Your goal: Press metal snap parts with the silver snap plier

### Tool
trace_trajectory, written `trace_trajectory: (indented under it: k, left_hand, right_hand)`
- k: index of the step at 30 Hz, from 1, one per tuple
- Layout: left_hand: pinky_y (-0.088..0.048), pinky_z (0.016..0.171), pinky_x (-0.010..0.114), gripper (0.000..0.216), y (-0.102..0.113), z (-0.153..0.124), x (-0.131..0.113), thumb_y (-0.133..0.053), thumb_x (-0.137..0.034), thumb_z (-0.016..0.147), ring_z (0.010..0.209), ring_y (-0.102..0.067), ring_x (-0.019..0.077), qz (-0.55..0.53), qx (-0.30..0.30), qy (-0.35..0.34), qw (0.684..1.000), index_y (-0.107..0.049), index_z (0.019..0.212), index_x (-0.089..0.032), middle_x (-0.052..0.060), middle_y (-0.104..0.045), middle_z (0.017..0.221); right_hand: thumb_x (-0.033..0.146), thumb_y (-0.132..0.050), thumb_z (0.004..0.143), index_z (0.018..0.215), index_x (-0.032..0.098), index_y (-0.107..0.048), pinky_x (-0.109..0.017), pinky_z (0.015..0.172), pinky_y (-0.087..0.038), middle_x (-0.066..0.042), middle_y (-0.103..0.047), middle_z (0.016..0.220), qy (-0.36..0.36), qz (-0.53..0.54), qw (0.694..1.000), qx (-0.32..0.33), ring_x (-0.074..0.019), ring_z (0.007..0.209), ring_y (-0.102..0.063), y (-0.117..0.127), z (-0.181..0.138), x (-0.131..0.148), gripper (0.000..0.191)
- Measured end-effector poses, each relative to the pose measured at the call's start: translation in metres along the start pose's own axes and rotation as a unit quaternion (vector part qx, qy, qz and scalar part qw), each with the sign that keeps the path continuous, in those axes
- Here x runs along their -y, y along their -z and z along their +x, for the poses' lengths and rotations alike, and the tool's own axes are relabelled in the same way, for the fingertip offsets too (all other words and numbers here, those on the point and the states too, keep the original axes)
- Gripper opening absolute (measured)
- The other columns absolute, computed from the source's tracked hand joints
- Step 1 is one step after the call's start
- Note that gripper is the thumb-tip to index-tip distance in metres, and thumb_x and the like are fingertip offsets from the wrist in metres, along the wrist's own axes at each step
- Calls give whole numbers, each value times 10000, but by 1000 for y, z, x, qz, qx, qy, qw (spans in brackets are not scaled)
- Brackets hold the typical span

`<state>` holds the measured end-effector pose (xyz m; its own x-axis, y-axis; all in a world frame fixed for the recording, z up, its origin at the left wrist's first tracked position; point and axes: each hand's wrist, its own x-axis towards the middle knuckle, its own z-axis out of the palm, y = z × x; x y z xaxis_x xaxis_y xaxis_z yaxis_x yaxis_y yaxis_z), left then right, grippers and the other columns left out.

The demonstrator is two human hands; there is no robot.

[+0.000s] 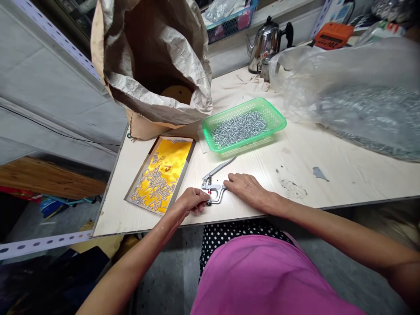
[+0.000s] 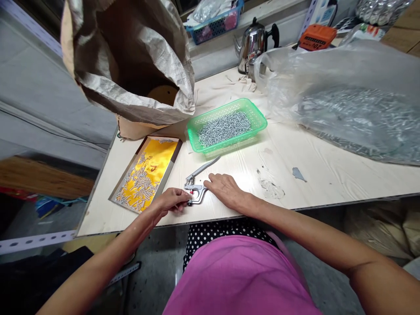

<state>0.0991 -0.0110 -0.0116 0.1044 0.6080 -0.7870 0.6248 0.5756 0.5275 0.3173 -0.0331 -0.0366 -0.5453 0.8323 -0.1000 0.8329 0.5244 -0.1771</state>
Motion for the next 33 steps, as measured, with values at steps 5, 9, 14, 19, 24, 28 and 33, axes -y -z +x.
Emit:
trace_trajectory:
  k: [5, 9, 14, 19, 24, 28, 33]
  left_hand:
    - [-319, 405, 194, 285, 3, 3, -2, -750, -375, 677, 398, -500, 68, 8, 47, 28, 998, -583, 663, -144, -41, -577, 507]
    - [-354, 422, 199, 310, 1, 1, -3, -776, -383, 655, 409, -515, 74, 6, 53, 40, 998, -579, 673, -144, -42, -581, 509]
    - [-396, 442, 211, 303, -4, -5, 1, -777, -374, 668, 395, -496, 68, -9, 43, 45, 998, -586, 685, -139, -44, -574, 509]
    - [-385, 418, 203, 265, -7, -9, 8, -752, -332, 710, 371, -482, 63, -17, 42, 48, 998, -576, 677, -136, -41, -569, 498]
    - [-378, 409, 185, 266, -11, -14, 8, -755, -317, 715, 380, -500, 65, -38, 26, 57, 997, -564, 663, -140, -46, -557, 484]
    - [-375, 405, 174, 274, -15, -18, 8, -770, -330, 708, 385, -497, 60, -50, 20, 58, 997, -572, 678, -142, -55, -549, 486]
    - [-381, 415, 182, 248, -17, -21, 6, -726, -296, 765, 384, -479, 55, -50, 12, 64, 997, -563, 666, -139, -51, -545, 497]
  right_hand:
    - [154, -395, 966, 1034, 189, -596, -320, 596, -213, -86, -593, 963, 8, 0, 1000, -14, -175, 762, -483, 3, -2, 2, 215]
    - [165, -408, 970, 1026, 192, -599, -319, 621, -238, -78, -586, 960, 13, 1, 1000, -28, -184, 793, -485, -1, -3, 3, 201]
    - [229, -481, 957, 1004, 202, -604, -306, 647, -295, -75, -590, 1009, 15, 31, 999, -29, -190, 827, -498, -1, -6, 0, 135]
    - [512, -661, 831, 1282, 163, -508, -414, 884, -384, -194, -428, 1411, 14, 23, 996, -89, -333, 1172, -448, 4, -5, -19, 590]
    - [650, -720, 686, 1383, 125, -416, -480, 984, -346, -218, -407, 1436, 32, 4, 997, -68, -384, 1273, -372, 2, 9, -38, 924]
    - [678, -743, 609, 1352, 97, -447, -447, 904, -375, -189, -532, 1257, 43, -7, 998, -48, -356, 1122, -466, 7, 20, -38, 989]
    - [651, -755, 621, 1188, 124, -572, -407, 833, -353, -161, -560, 1182, 42, -25, 999, -11, -331, 1052, -475, 17, 25, -32, 795]
